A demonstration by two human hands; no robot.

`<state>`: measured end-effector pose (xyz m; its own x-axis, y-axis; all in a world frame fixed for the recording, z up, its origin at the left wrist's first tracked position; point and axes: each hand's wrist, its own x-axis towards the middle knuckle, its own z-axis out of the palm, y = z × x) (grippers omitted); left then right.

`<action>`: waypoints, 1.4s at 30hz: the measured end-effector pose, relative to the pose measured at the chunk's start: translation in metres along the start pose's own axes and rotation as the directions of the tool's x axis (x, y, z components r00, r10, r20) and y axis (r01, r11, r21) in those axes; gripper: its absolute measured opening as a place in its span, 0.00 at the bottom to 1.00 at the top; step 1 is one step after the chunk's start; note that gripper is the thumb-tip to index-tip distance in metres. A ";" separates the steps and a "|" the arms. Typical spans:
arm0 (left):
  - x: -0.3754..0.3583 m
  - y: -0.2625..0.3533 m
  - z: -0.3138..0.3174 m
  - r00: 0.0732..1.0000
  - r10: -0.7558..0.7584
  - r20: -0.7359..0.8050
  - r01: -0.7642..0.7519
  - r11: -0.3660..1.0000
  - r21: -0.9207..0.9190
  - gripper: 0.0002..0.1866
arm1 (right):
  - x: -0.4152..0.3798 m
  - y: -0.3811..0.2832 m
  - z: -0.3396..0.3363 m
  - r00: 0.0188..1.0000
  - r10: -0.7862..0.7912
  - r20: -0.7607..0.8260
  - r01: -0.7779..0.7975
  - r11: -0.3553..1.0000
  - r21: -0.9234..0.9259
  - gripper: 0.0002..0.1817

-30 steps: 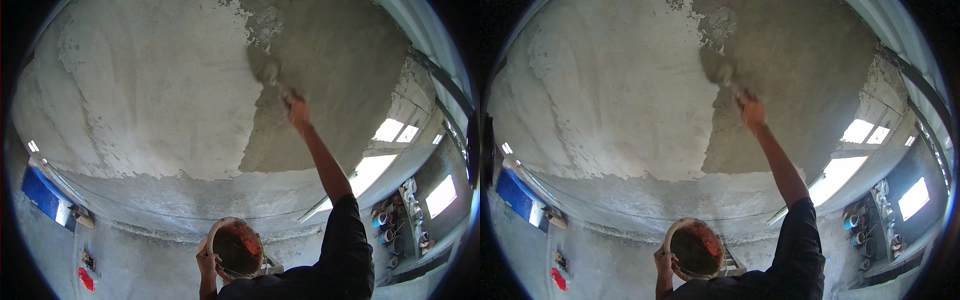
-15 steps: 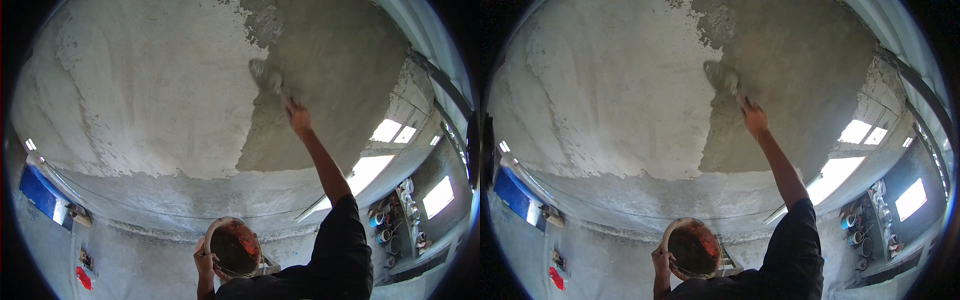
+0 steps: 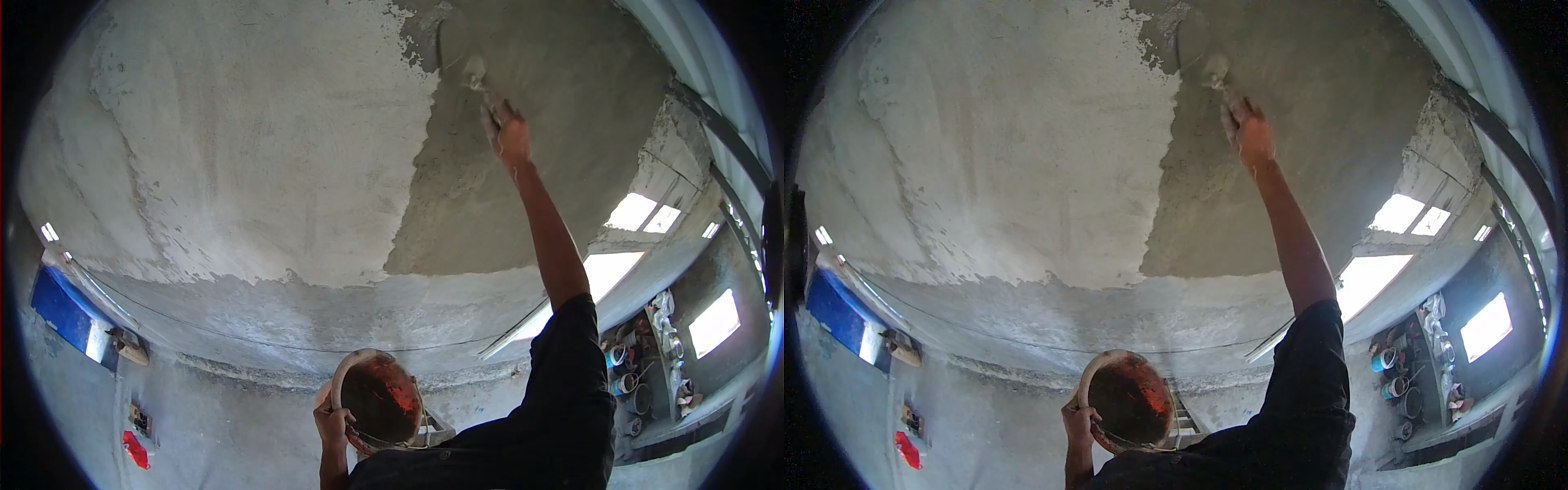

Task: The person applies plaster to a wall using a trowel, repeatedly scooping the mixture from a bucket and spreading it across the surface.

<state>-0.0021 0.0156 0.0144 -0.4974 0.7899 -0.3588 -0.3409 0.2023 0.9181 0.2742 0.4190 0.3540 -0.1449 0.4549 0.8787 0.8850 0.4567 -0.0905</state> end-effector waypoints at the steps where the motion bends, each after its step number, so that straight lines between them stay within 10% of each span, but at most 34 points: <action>1: 0.000 0.002 0.001 1.000 0.002 0.001 -0.002 1.000 -0.002 0.23 | -0.007 0.003 0.008 1.000 -0.002 -0.002 0.002 1.000 -0.001 0.22; 6: -0.002 0.001 0.000 0.999 -0.048 -0.007 0.048 0.998 -0.032 0.22 | -0.057 0.033 0.057 0.964 -0.175 0.202 0.064 0.886 0.460 0.22; 12: -0.003 0.001 -0.001 1.000 -0.012 -0.005 0.012 1.000 -0.002 0.22 | -0.022 0.000 -0.005 0.992 0.079 0.101 -0.101 0.969 0.227 0.23; 25: 0.003 -0.008 -0.010 0.998 -0.048 0.030 0.048 0.999 -0.008 0.35 | 0.057 0.025 -0.062 1.000 -0.017 -0.019 0.022 0.955 0.295 0.21; 28: 0.002 -0.003 -0.008 0.999 -0.042 0.035 0.042 0.999 0.003 0.35 | 0.061 0.036 -0.051 0.995 0.060 0.077 -0.086 0.912 0.402 0.21; 30: 0.000 0.000 -0.007 0.998 -0.043 0.052 0.043 0.999 -0.003 0.34 | 0.061 0.069 -0.027 0.985 0.046 0.167 -0.162 0.586 0.794 0.22; 34: 0.002 -0.001 -0.004 0.999 -0.027 0.042 0.027 0.999 -0.019 0.34 | 0.034 0.093 -0.004 0.996 -0.050 0.077 -0.007 0.797 0.604 0.23; 39: 0.004 -0.008 -0.007 0.998 -0.024 0.051 0.026 0.999 -0.042 0.33 | -0.014 0.042 -0.044 0.929 -0.004 0.370 -0.068 0.981 0.181 0.23; 42: 0.004 -0.009 -0.009 0.998 -0.025 0.058 0.027 0.999 -0.034 0.33 | -0.017 0.041 -0.051 0.897 0.031 0.440 -0.176 0.939 0.294 0.22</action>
<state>-0.0082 0.0118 0.0029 -0.4418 0.8166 -0.3715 -0.3809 0.2042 0.9018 0.3351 0.3912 0.3592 -0.2977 0.7589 0.5792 0.7269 0.5735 -0.3777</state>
